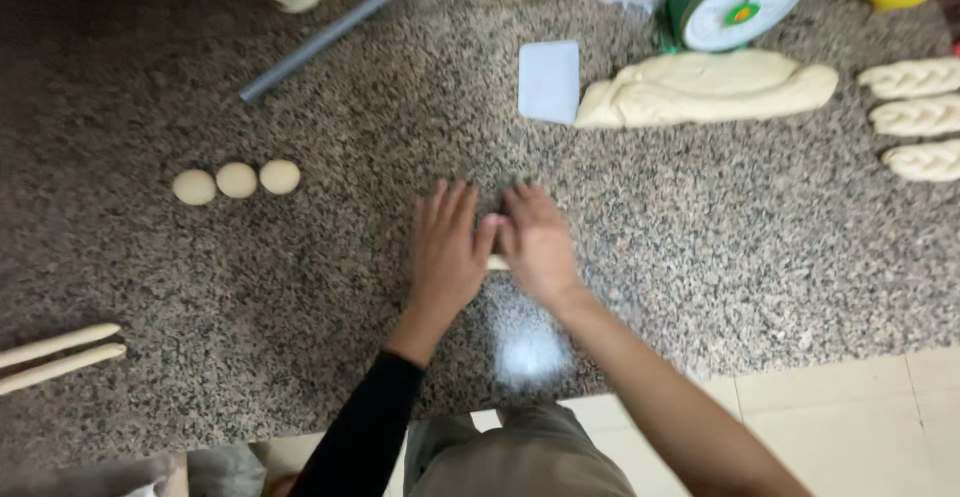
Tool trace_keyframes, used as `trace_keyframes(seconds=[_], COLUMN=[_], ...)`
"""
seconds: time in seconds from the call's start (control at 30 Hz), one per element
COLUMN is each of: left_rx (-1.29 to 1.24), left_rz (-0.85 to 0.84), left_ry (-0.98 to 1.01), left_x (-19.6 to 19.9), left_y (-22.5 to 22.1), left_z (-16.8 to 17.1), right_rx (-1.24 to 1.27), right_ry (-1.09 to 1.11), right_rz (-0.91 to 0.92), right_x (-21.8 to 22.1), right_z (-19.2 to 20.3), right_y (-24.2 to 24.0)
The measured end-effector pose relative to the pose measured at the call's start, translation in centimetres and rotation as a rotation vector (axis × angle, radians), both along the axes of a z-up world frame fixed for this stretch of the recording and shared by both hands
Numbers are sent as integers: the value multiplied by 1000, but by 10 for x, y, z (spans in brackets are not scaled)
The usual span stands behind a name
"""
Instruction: The person uses a scraper and a rolling tube to manipulate pieces of dough, rolls them into long strips by hand, and braids three strips together to form a loaf on a countertop.
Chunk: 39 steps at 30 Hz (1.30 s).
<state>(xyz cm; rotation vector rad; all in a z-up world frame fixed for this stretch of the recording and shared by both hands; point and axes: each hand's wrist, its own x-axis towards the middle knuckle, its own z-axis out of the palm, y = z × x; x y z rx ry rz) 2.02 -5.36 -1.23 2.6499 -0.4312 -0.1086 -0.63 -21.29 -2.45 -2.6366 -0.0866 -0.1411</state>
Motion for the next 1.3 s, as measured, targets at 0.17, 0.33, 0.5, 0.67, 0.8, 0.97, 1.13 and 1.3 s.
trace_keyframes(seconds=[0.17,0.33,0.5,0.67,0.8,0.97,1.13,1.3], left_rx=[128,53,444,383,368,220,154,267], left_rz=[-201,-290,-161,-206,-484,-428,-133,-119], left_ry=[-71,22,117,68,-26,-27,-173,-41], left_x=[-57,-149,-36,84,53,-97,-80,68], left_y=[11,36,12,5,12,48,26,21], left_z=[-28,-19,-24,-17,-30,-15,-22,-30], right_rx=[-189,86,-463,-398,-541,-124,-444,-436], right_ry=[-29,3,8,265,178,145,-4,253], right_rz=[178,236,-102,-148,147,248,28,-85], right_x=[-69,-153,-46,62,32,-119,-78,50], right_z=[-18,2,-20,-4,-11,5,-5,0], right_y=[19,22,34,-3,-16,-3,6,-21])
